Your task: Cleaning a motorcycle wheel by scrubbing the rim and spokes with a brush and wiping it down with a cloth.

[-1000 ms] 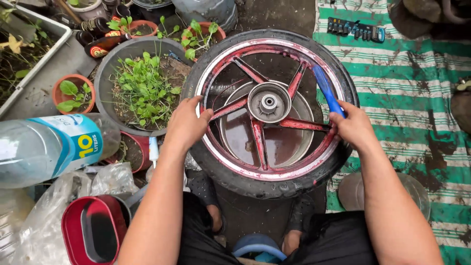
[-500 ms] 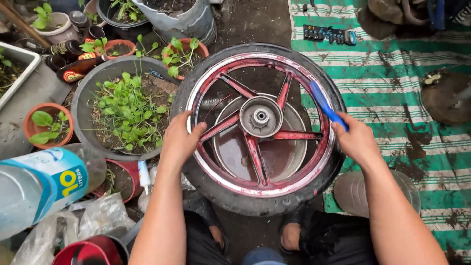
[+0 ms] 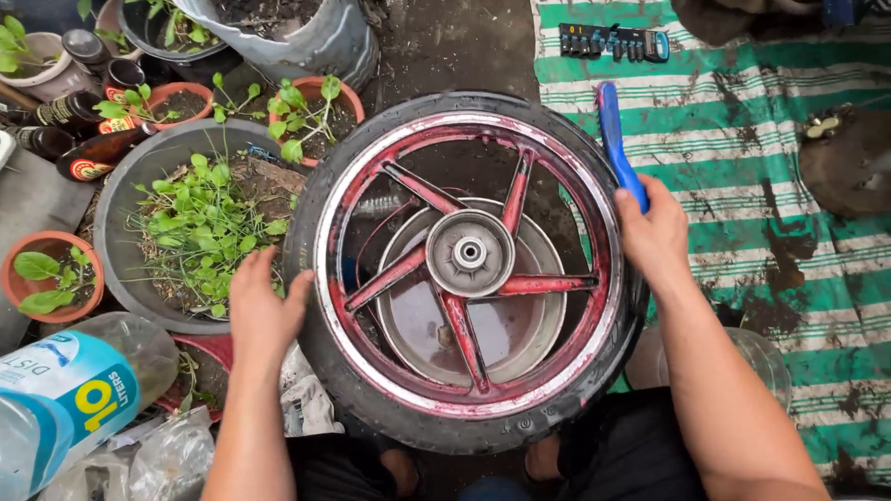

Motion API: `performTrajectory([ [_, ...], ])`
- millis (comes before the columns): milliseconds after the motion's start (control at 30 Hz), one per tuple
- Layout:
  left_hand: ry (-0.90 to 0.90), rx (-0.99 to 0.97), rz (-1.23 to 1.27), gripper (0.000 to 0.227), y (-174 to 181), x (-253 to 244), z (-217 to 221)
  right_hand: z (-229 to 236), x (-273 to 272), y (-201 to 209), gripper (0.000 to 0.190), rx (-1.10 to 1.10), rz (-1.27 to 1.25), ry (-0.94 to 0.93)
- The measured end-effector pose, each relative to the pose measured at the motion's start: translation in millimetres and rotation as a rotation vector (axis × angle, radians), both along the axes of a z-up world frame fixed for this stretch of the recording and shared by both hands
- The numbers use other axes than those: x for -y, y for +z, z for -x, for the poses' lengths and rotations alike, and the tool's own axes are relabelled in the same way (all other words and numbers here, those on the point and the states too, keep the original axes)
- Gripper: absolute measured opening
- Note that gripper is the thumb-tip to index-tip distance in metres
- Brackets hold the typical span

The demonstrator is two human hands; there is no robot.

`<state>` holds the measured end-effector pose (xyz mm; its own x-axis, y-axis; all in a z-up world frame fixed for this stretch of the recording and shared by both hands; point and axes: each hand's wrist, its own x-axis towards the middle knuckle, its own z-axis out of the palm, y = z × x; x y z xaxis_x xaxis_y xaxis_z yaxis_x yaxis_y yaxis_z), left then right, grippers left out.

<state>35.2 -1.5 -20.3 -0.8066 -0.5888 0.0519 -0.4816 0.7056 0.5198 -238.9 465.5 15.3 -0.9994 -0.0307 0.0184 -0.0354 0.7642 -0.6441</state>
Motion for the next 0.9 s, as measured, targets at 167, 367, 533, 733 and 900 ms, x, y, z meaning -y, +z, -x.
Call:
performTrajectory([
  [167, -0.026, 0.082, -0.083, 0.074, 36, -4, -14, 1, -22, -5, 0.051, -0.049, -0.069, 0.063],
  [367, -0.044, 0.176, -0.152, 0.078, 40, -10, -28, -24, -19, -7, 0.051, 0.018, -0.426, 0.201],
  [533, -0.019, 0.153, -0.211, 0.077, 52, -19, -28, -32, -19, -31, 0.047, -0.005, -0.688, 0.281],
  [733, -0.038, 0.202, -0.278, 0.086, 59, -17, -22, -31, -27, -72, 0.058, 0.209, -0.880, 0.227],
  [900, -0.026, 0.302, -0.221, 0.093, 12, 6, 5, -7, -1, -52, 0.053, 0.117, -0.899, 0.311],
])
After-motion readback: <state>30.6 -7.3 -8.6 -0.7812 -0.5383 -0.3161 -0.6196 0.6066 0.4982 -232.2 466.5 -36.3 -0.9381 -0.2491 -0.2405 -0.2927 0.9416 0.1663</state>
